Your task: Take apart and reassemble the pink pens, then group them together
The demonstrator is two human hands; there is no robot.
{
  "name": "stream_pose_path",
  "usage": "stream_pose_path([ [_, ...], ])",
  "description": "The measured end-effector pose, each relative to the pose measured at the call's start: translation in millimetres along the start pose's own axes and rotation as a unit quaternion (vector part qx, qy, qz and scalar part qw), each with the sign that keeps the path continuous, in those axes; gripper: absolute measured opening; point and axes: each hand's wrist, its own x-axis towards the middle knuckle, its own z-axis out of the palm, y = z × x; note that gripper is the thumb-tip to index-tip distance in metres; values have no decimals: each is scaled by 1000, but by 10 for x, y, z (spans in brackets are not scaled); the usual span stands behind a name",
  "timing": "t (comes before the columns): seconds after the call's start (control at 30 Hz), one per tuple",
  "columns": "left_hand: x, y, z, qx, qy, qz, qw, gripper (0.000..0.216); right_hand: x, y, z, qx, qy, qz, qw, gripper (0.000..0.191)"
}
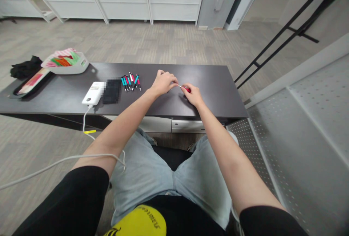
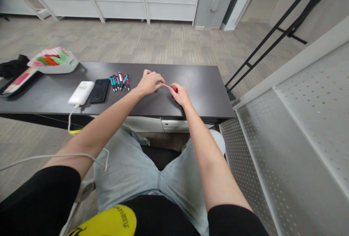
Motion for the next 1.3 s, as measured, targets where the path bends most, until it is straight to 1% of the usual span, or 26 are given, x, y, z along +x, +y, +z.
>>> stream_pose_path([
  [0.07, -16, -77, -112, 3, 25, -23, 999, 14, 4, -9, 6, -5, 13, 15, 1000, 23],
  [0.17, -76, -220, -293, 11, 70, -91, 993, 14, 11, -6, 15, 0, 28, 22, 999, 22],
  [0.23, -125, -272, -366, 24, 77, -134, 988, 15, 12, 3, 16, 5, 29, 20, 999, 21],
  [0.3, -166, -253, -369, 37, 71, -152, 985, 15, 9, 10, 13, 9, 28, 18, 999, 20],
  [0.4, -190, -102, -249, 55, 47, -141, 987, 19, 3, 10, 4, 7, 28, 16, 999, 22],
  [0.57, -150, 220, 77, 70, -18, -101, 992, 30, -5, -4, -5, -1, 27, 12, 1000, 23],
  [0.67, -118, 294, 216, 57, -34, -94, 993, 31, -5, 0, -5, -4, 25, 16, 1000, 23],
  [0.77, -96, 244, 267, 23, -34, -110, 993, 27, -2, 11, -1, -7, 22, 22, 999, 24],
  [0.87, -92, 117, 255, -1, -16, -122, 992, 28, 2, 16, 5, -9, 22, 26, 999, 24],
  [0.93, -98, 32, 246, -2, -12, -94, 996, 37, 8, 12, 6, -9, 24, 33, 999, 24],
  [0.97, -101, 0, 248, 0, -21, -69, 997, 44, 11, 8, 6, -8, 23, 40, 999, 24],
  [1.03, -100, -38, 268, 0, -58, -21, 998, 55, 18, 0, 5, 1, 21, 55, 998, 24],
  [1.1, -90, -47, 299, 0, -95, 6, 995, 55, 24, -8, 5, 17, 19, 64, 998, 20],
  [1.17, -75, -48, 324, -1, -107, 10, 994, 50, 27, -13, 7, 33, 19, 62, 997, 16],
  [1.3, -77, -88, 329, -7, -84, -5, 996, 47, 29, -12, 15, 47, 22, 53, 997, 11],
])
